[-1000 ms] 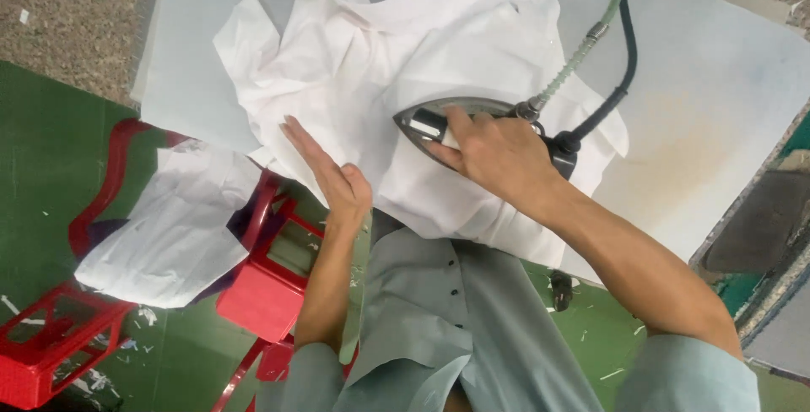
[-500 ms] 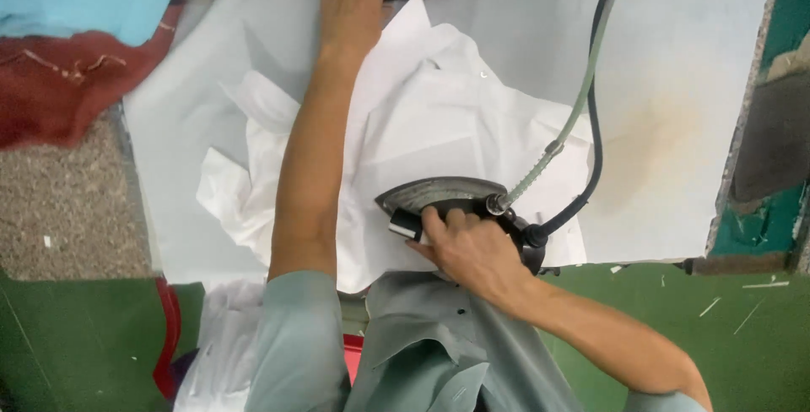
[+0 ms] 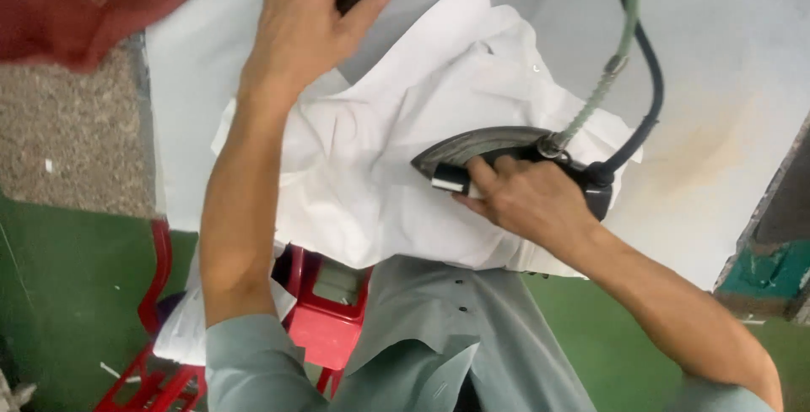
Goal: The person irons a white shirt on a table using a steam iron and a pressing block. They repeatedly smooth the fabric, reposition the shirt, and press different sections with the iron and block to remove wrinkles.
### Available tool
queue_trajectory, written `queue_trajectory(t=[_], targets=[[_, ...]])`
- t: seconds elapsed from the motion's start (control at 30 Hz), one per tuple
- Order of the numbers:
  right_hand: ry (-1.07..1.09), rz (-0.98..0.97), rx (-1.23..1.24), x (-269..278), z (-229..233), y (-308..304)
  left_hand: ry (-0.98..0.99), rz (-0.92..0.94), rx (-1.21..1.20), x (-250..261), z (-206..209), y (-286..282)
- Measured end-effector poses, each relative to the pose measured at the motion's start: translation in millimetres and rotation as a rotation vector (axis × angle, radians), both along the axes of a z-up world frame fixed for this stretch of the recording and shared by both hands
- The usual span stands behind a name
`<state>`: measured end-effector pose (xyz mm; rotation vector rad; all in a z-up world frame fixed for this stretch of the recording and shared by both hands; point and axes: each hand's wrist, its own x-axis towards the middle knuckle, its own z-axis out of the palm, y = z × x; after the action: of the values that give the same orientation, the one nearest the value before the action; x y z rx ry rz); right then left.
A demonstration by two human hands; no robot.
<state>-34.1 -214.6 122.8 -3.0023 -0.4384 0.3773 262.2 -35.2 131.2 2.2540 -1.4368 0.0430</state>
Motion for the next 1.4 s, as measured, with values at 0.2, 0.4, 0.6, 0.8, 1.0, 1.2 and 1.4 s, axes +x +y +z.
queue_trajectory(t=[0.2,0.4,0.6,0.8,1.0,1.2,1.4], targets=[[0.108,-0.029,0.070,19.6,23.5,6.2,1.035,0.714,-0.611,-166.3,25.7,128.0],[0.069,0.124,0.212,17.7,30.4,63.2,1.724,0.622,-1.507,-313.8,-17.7,179.1],[0.125,0.161,0.214,-31.0,43.9,81.1,1.659,0.470,-1.520,-357.3,-63.2,220.3],[0.138,0.127,0.185,-98.5,16.2,78.2,1.479,0.593,-1.348,-348.9,-47.1,217.9],[-0.051,0.083,0.123,-160.2,-22.1,63.9,0.627,0.563,-0.528,-335.6,-78.8,213.8],[0.211,-0.189,0.240,-174.2,15.8,-4.1,0.142,0.239,-0.099,-346.1,-78.7,124.1],[0.497,-0.934,0.272,-204.4,44.0,-93.1,-0.125,-0.075,0.198,-296.5,-97.6,22.2]])
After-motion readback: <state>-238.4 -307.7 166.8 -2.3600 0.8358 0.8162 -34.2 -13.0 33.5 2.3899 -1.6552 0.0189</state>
